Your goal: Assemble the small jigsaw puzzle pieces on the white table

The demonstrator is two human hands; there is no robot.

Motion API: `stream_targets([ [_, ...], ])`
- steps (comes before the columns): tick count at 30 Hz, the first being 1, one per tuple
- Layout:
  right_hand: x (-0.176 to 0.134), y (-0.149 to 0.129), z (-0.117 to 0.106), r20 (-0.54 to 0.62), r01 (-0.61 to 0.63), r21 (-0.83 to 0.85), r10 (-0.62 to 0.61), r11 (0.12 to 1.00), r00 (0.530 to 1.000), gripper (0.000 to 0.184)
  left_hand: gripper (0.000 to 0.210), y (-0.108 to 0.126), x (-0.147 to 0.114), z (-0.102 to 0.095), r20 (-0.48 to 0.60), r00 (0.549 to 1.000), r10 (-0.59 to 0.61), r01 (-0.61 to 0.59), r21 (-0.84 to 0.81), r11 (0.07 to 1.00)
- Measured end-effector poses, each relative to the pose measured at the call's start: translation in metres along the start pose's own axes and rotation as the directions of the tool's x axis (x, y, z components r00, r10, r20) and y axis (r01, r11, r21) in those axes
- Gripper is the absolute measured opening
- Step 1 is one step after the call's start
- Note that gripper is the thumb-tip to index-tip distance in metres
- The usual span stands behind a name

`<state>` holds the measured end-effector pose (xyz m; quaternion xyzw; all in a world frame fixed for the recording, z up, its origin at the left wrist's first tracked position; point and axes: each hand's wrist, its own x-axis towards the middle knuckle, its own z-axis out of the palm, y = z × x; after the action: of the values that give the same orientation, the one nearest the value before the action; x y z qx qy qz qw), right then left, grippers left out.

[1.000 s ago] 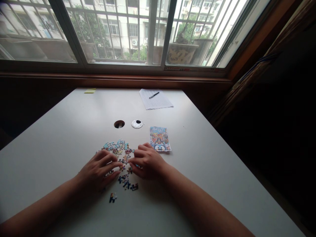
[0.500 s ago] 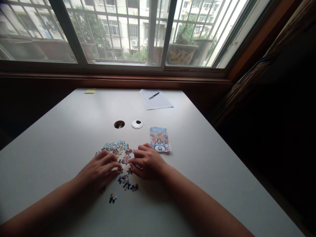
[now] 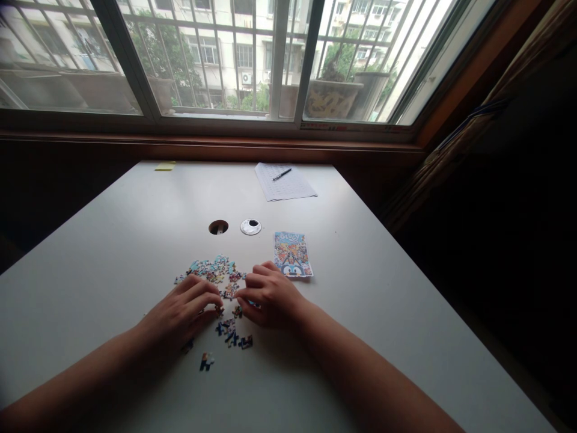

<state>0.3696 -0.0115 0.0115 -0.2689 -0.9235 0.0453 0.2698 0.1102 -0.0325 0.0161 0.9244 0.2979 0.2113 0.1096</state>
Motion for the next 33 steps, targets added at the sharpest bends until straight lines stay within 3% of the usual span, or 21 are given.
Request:
stream_targets([
  [10, 0.0, 0.001, 0.0, -0.006, 0.005, 0.005, -0.005, 1.0, 1.0, 0.016, 0.011, -0.003, 0.002, 0.0, 0.033, 0.998, 0.05, -0.049, -0.011, 0.999],
  [23, 0.0, 0.001, 0.0, -0.009, -0.002, 0.003, 0.002, 1.0, 1.0, 0.016, 0.005, -0.007, 0.0, -0.003, -0.006, 0.999, 0.037, -0.037, -0.08, 0.996],
  [33, 0.001, 0.0, 0.0, -0.017, -0.008, 0.002, 0.008, 1.0, 1.0, 0.016, 0.008, -0.011, 0.003, -0.012, -0.039, 0.998, -0.044, 0.026, -0.379, 0.925],
])
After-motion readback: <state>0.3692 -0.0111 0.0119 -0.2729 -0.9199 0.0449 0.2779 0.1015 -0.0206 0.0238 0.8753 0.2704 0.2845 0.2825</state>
